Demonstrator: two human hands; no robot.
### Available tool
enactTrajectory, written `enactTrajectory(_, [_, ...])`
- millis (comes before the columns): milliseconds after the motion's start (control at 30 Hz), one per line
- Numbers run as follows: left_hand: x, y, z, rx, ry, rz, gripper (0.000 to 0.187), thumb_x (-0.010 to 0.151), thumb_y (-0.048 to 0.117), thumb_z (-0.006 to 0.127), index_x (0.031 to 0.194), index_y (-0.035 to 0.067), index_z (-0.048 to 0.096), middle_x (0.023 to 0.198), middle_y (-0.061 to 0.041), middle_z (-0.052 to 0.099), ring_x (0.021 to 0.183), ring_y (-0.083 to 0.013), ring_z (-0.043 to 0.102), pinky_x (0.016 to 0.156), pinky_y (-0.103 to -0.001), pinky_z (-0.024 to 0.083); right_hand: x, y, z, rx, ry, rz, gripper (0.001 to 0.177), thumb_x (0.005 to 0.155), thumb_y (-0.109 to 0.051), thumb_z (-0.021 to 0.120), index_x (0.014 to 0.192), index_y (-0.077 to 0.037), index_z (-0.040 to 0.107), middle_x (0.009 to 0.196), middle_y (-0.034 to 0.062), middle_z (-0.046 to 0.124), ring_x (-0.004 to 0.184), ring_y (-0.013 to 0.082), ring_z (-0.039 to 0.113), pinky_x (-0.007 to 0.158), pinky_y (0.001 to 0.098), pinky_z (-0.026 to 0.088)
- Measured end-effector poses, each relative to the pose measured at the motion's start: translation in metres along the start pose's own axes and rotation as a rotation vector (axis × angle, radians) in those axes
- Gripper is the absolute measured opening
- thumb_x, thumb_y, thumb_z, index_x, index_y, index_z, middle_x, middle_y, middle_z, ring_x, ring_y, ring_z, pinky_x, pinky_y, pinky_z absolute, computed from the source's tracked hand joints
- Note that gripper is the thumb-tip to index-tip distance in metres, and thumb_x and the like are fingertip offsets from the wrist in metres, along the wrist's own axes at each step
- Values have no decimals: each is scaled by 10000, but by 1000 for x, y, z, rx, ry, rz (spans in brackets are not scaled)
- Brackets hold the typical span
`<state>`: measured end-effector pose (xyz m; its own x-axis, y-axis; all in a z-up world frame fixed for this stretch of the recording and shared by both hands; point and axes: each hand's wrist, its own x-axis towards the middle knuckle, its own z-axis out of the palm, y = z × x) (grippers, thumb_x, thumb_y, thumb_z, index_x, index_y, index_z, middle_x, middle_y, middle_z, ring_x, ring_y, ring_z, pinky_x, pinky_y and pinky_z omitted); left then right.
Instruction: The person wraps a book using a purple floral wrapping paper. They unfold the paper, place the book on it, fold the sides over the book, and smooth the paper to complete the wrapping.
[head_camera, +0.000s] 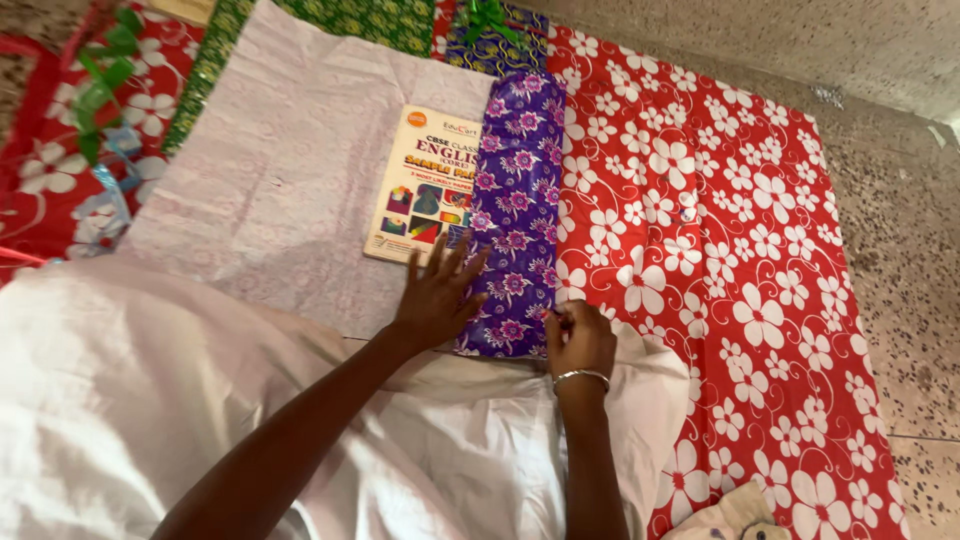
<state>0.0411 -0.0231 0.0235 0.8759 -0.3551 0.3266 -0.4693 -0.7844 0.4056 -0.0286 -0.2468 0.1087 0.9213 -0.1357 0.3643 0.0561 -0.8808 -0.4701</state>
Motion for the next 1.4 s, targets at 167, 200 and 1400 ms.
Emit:
enactTrajectory(167, [-50,-34,-38,114,27,-100,726,974,557,512,1610,273,307,1690,-139,214,1546,-410,175,1122,-764,145,-7,-45,22,-93,9,-219,267,855,-341,736,966,-98,727,930,121,698,898,344,643,787,498,475])
enactTrajectory(200, [-54,-40,-40,119,25,-123,721,978,558,509,1609,271,311,1685,-140,225,1545,-408,179,1120,-768,141,-11,-55,28,-107,-21,-224,266,858,-341,716,976,-103,732,947,114,705,921,338,647,814,501,468])
enactTrajectory(1400, [-81,-82,-60,174,-199,-395,418,910,454,691,1286,272,682,1360,-69,572,1284,-341,526,1187,-665,290,-4,-113,188,-277,-619,-203,746,929,-566,664,1565,-354,336,1711,50,109,1569,333,112,1130,675,290])
